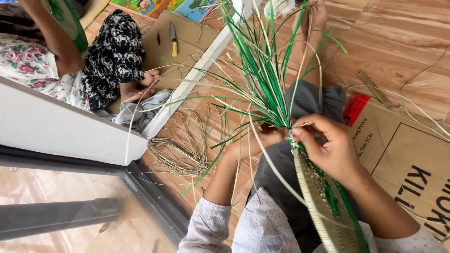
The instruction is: Weaving and braiding flexible fibers to construct the handle of a handmade fan.
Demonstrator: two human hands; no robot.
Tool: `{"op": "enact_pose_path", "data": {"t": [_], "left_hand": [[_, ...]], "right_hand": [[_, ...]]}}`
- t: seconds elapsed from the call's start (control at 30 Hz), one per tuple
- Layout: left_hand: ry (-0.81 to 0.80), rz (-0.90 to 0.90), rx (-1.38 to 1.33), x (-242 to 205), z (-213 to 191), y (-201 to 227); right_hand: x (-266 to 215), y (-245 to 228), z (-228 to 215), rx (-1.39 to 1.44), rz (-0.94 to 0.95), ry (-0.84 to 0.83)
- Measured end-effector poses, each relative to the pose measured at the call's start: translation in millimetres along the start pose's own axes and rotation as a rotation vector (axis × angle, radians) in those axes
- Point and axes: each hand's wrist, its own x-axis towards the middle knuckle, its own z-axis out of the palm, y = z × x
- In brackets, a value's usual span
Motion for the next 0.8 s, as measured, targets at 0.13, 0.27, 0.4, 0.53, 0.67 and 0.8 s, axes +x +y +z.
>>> {"op": "enact_pose_path", "data": {"t": [0.13,0.27,0.4,0.53,0.67,0.8], "left_hand": [[-0.046,0.026,-0.021,14,-22,-31],[-0.113,0.017,-0.028,16,-27,-29],[-0.140,-0.065,0.030,17,-14,1],[-0.081,0.126,0.250,12,-10,-23],[-0.066,0.181,0.274,10,-4,-11],[-0.089,0.084,0.251,6,5,3]], "right_hand": [[19,-33,-9,-0.019,-0.133,-0.204],[25,-26,-11,-0.105,-0.101,-0.166],[27,-17,-14,-0.042,0.003,-0.123],[31,-29,-23,-0.237,-0.074,-0.218],[32,-27,-32,-0.540,-0.301,-0.312],[38,-30,-38,-0.716,-0.252,-0.363]]}}
